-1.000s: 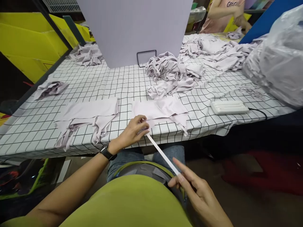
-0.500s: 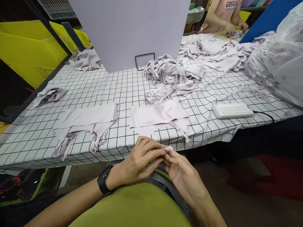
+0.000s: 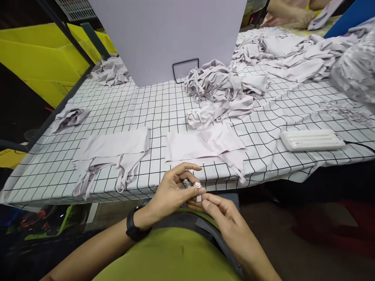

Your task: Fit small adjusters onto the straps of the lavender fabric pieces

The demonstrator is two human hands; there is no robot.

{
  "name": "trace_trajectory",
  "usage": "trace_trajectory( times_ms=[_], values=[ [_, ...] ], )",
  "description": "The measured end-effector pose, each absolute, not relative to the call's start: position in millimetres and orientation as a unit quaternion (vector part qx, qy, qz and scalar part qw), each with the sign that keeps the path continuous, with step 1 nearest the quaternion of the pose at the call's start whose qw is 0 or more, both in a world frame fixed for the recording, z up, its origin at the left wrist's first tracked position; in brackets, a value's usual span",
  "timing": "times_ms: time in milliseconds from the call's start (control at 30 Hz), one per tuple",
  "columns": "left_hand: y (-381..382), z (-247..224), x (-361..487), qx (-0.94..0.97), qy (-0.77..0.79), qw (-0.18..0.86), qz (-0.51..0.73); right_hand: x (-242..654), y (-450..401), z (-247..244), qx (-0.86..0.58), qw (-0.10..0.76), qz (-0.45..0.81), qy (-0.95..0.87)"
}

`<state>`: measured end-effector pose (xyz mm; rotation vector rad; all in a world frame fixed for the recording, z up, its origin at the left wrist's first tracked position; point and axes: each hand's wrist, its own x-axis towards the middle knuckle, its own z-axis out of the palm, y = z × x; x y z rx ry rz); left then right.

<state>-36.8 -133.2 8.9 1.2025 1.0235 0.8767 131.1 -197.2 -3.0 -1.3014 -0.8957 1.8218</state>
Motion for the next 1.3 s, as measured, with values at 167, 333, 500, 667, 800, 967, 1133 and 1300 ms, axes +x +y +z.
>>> trace_trajectory(
  times_ms=[167, 333, 500, 667, 800, 967, 1133, 1300],
  values=[
    [-129, 7, -41, 0.499, 0.454, 0.621, 0.399, 131, -182, 3, -0.638, 0.297, 0.465, -0.537],
    [-127, 9, -43, 0.521, 0.463, 0.574, 0.431, 121, -169, -3, -0.603, 0.368, 0.496, -0.505],
    [-122, 6, -53, 0.550, 0.464, 0.566, 0.402, 113, -163, -5, -0.605, 0.378, 0.524, -0.465],
    [-95, -12, -68, 0.783, 0.467, 0.252, 0.323, 108, -154, 2, -0.628, 0.403, 0.541, -0.389],
    [-70, -23, -68, 0.864, 0.460, 0.104, 0.176, 107, -138, 2, -0.622, 0.405, 0.593, -0.312],
    [-59, -25, -67, 0.867, 0.453, 0.094, 0.187, 107, -118, 0, -0.615, 0.402, 0.628, -0.255],
    [-61, -26, -70, 0.809, 0.455, 0.191, 0.320, 98, -106, 1, -0.594, 0.406, 0.666, -0.197],
    [-61, -23, -69, 0.814, 0.418, 0.181, 0.360, 93, -96, -3, -0.578, 0.449, 0.665, -0.150]
  ],
)
